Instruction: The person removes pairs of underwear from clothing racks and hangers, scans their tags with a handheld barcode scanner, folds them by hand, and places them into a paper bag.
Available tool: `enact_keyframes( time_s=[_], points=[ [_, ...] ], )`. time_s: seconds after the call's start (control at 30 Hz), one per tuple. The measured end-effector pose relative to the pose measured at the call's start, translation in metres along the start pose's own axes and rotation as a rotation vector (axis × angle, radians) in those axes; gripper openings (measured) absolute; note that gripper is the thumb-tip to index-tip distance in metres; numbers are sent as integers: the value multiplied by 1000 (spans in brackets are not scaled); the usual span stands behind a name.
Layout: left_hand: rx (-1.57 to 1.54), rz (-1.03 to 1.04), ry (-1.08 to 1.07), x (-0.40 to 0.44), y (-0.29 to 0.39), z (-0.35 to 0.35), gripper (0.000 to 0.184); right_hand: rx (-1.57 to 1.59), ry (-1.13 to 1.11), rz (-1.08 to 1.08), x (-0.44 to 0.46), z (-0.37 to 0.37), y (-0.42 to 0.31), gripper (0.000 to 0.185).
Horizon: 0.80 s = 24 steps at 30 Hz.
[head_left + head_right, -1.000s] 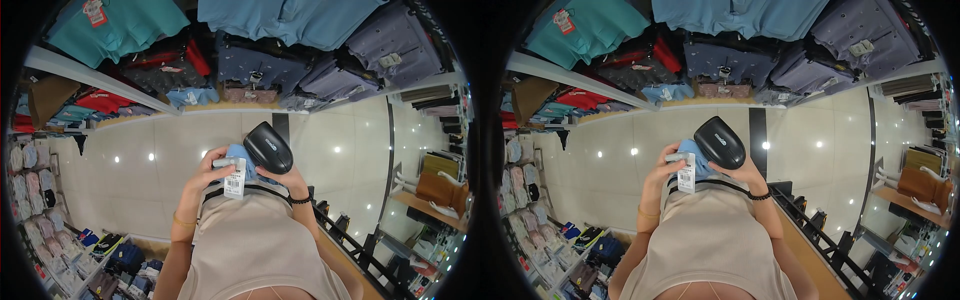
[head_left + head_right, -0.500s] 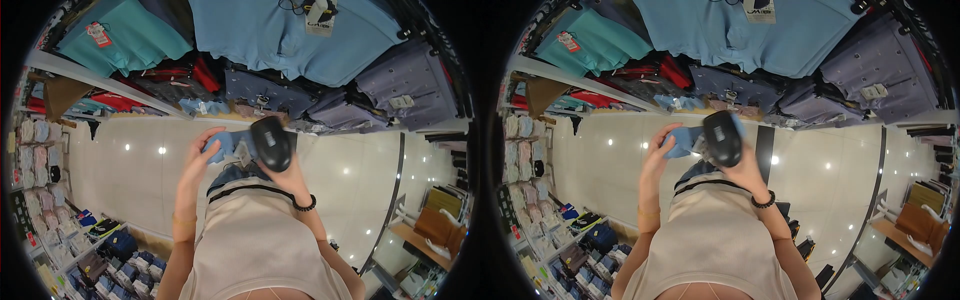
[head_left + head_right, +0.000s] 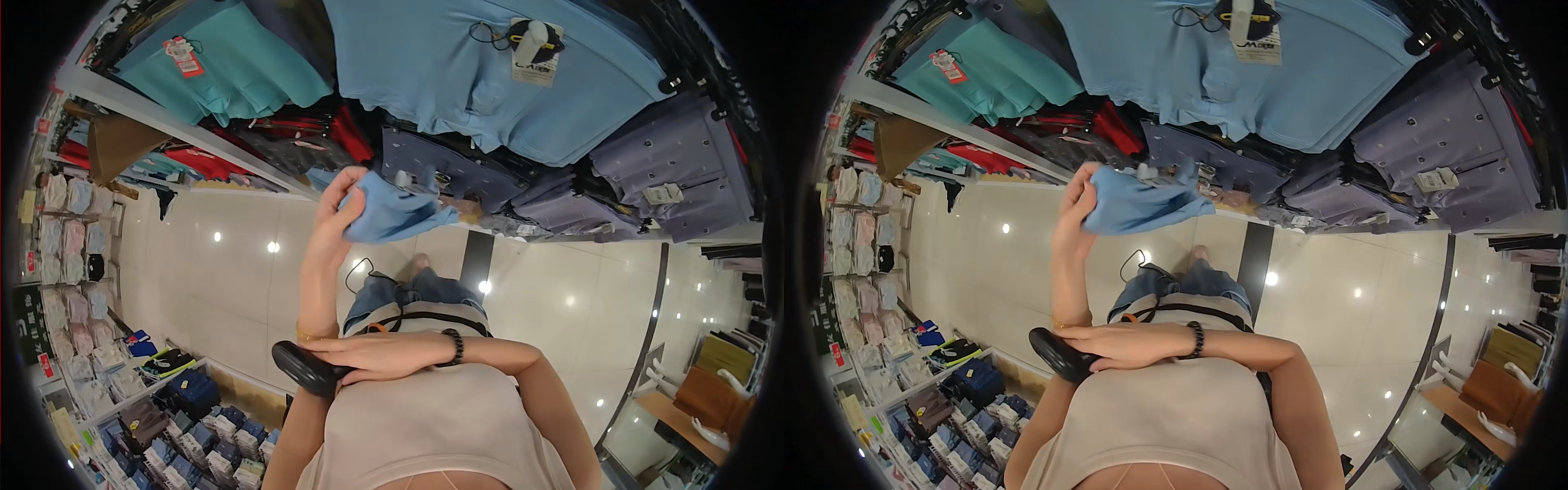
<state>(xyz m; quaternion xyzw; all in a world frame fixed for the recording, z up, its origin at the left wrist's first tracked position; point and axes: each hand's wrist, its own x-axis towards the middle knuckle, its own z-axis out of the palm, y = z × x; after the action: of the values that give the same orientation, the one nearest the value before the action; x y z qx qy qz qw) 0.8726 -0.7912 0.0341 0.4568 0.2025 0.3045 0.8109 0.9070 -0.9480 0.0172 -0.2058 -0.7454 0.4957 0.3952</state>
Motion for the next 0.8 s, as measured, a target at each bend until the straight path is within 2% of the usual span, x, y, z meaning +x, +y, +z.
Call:
enact_keyframes(
  time_s=[0.03, 0.13, 0.2, 0.27, 0.37, 0.47, 0.5, 0.6, 0.73, 0.77, 0.8],
  points=[
    [107, -3, -17, -6, 7, -2, 20, 13, -14, -18, -1, -7, -6, 43],
    [349, 63, -32, -23, 28, 4, 13, -77, -153, 143, -13, -37, -36, 32],
    [311, 6, -68, -37, 37, 3, 11, 130, -10, 358, -16, -64, -67, 24],
    [318, -30, -122, -49, 45, 1, 11, 334, 448, 353, -32, -71, -73, 23],
    [356, -95, -255, -60, 60, -5, 12, -324, 910, 346, -13, -72, -64, 27],
    [403, -113, -305, -66, 62, -13, 14, -364, 856, 253, 9, -63, -43, 32],
    [407, -119, -324, -67, 62, -17, 13, -290, 799, 268, 11, -57, -35, 32],
    [454, -151, -372, -73, 66, -30, 13, -144, 685, 468, 10, -39, -18, 30],
    [509, -141, -297, -80, 59, -48, 14, -140, 902, 582, 16, -14, -17, 26],
    [509, -115, -308, -82, 57, -51, 14, -180, 970, 503, 17, -9, -15, 23],
    [506, -89, -316, -84, 55, -54, 14, -261, 971, 514, 16, -6, -15, 23]
  ],
)
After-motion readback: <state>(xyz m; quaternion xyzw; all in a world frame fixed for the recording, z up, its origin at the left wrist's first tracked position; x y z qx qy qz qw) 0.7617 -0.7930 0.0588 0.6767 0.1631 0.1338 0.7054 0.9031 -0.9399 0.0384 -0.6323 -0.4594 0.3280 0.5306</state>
